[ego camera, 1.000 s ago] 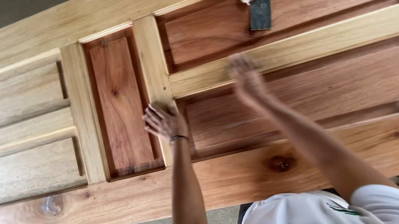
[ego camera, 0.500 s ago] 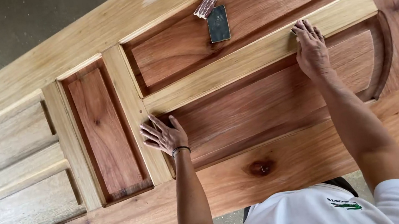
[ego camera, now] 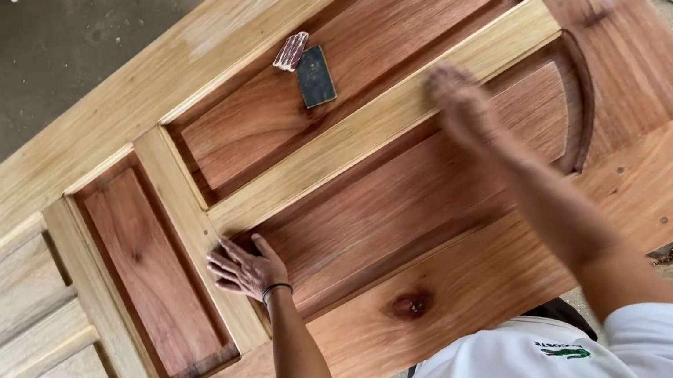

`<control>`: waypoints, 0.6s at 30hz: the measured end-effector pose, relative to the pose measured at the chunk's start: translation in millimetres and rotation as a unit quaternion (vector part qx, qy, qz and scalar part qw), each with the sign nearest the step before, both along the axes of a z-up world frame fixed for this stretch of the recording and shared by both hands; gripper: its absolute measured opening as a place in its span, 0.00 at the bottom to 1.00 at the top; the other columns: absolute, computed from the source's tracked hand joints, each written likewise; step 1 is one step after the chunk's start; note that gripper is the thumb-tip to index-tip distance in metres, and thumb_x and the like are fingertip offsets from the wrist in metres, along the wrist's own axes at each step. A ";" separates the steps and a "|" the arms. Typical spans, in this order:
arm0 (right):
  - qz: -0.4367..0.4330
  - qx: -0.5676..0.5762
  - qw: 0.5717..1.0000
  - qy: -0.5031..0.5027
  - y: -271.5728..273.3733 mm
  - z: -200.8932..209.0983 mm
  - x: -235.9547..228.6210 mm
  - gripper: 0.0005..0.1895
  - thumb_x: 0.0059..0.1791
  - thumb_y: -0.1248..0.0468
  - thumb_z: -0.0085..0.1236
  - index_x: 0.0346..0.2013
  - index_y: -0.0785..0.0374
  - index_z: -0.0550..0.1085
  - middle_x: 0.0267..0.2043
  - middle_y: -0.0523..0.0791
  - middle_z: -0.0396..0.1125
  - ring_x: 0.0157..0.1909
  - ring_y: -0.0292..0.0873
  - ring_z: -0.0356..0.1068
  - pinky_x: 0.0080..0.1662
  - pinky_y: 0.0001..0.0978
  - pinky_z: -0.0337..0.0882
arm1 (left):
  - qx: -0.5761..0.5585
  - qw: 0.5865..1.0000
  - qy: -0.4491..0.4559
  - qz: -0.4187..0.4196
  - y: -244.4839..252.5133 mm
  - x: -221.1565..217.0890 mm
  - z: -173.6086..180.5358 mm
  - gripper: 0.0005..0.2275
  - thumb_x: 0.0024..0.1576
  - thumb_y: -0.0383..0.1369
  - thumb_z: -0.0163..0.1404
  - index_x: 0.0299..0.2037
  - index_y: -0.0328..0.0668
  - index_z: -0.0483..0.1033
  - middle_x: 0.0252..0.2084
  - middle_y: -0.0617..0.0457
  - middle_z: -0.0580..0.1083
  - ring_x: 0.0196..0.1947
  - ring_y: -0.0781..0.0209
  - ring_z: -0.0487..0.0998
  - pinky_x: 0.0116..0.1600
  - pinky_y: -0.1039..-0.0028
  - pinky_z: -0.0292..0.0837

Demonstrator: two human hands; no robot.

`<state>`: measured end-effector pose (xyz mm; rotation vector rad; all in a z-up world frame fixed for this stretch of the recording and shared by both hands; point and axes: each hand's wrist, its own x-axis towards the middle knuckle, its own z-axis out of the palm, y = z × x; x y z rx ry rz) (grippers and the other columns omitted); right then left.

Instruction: The person sands the surface of a wooden cabinet door using a sanding block. They work methodically across the flat panels and the curved edges of the door, smoothing the wood grain.

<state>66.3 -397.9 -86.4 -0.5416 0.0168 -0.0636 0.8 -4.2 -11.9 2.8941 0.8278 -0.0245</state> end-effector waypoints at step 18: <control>-0.099 -0.216 0.968 0.075 -118.5 60.5 -10.4 0.06 0.47 0.67 0.42 0.38 0.57 0.62 0.31 0.37 0.57 0.32 0.30 0.56 0.37 0.17 0.58 | -0.058 0.960 0.092 -0.257 -216.9 -9.2 5.5 0.29 0.49 0.56 0.14 0.59 0.52 0.36 0.60 0.35 0.34 0.61 0.43 0.31 0.58 0.49 0.21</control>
